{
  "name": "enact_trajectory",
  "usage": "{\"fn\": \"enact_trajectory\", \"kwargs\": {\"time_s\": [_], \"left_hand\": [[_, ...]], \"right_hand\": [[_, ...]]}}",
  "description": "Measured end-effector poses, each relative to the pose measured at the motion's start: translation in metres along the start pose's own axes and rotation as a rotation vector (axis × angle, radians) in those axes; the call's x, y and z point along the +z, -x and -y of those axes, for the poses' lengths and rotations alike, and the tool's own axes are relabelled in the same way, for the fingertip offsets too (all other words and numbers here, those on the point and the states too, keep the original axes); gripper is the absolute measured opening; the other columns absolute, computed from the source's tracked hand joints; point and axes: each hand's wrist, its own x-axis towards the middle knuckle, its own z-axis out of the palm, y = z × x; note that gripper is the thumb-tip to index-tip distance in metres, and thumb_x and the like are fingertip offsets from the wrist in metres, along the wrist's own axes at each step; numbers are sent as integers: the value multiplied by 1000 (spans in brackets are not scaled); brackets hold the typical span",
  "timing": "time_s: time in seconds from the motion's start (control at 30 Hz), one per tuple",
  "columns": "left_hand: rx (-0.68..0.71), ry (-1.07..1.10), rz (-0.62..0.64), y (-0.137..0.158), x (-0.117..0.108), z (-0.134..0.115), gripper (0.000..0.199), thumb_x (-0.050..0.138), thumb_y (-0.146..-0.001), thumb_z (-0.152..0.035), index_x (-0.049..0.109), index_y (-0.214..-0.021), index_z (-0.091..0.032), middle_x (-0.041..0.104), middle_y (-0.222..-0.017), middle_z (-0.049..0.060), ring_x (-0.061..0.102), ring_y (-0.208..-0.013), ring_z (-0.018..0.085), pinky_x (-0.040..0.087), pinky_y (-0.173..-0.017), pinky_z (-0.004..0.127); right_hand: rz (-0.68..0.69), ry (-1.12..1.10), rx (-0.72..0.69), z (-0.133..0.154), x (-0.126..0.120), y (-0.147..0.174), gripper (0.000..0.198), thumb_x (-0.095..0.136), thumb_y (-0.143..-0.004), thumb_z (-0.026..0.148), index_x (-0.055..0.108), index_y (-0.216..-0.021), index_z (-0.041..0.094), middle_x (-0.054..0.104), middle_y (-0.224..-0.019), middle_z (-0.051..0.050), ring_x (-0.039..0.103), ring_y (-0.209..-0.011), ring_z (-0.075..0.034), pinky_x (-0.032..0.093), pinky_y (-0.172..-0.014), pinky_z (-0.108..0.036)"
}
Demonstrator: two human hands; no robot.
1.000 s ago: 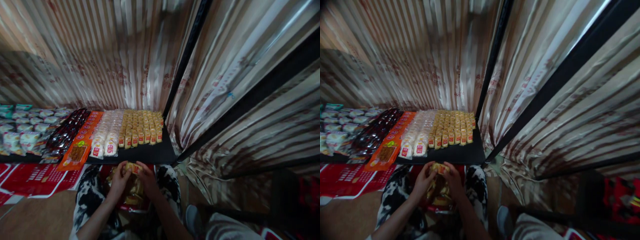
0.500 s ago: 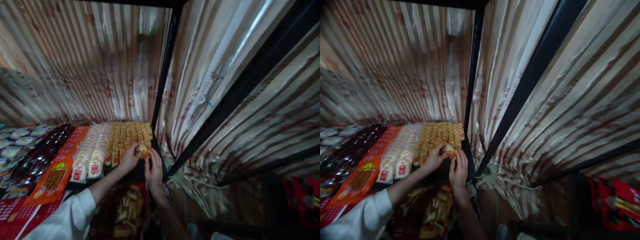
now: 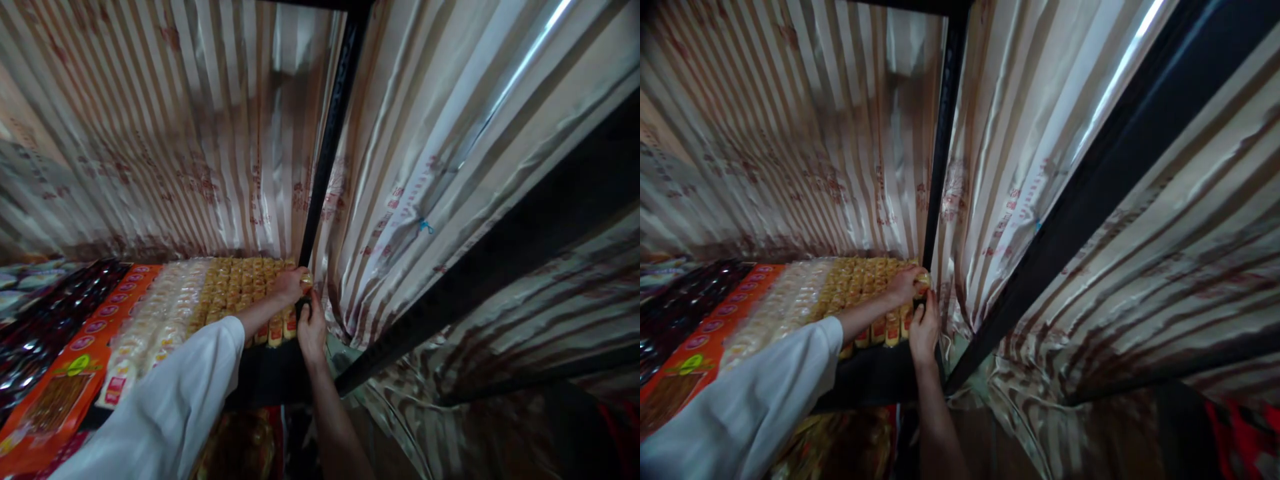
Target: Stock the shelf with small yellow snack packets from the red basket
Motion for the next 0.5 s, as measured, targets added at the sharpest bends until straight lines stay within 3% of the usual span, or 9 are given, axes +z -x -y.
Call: {"fn": "enact_trajectory", "kwargs": {"time_s": [0.13,0.27,0.5], "left_hand": [[9,-143,86,-9,11,10,31,51,-79,-21,60,-108,-22,62,-108,5,59,-97,16,46,-86,26],[114,-325,135,-13,18,20,26,51,-78,-20,63,-101,-19,64,-100,7,56,-101,19,40,-95,31],[118,-369,105,-19,27,27,21,51,-76,-20,64,-92,-15,59,-104,11,45,-109,23,40,-93,33]], "right_hand": [[22,-15,110,-14,9,-5,51,32,-84,31,47,-129,9,49,-133,-14,42,-125,-21,30,-107,-39],[87,-44,209,-22,14,-6,51,30,-85,33,49,-128,13,52,-131,-12,45,-123,-21,31,-106,-37],[166,-101,296,-37,21,-9,49,34,-84,38,56,-122,16,57,-125,-11,50,-119,-22,35,-102,-37]]}}
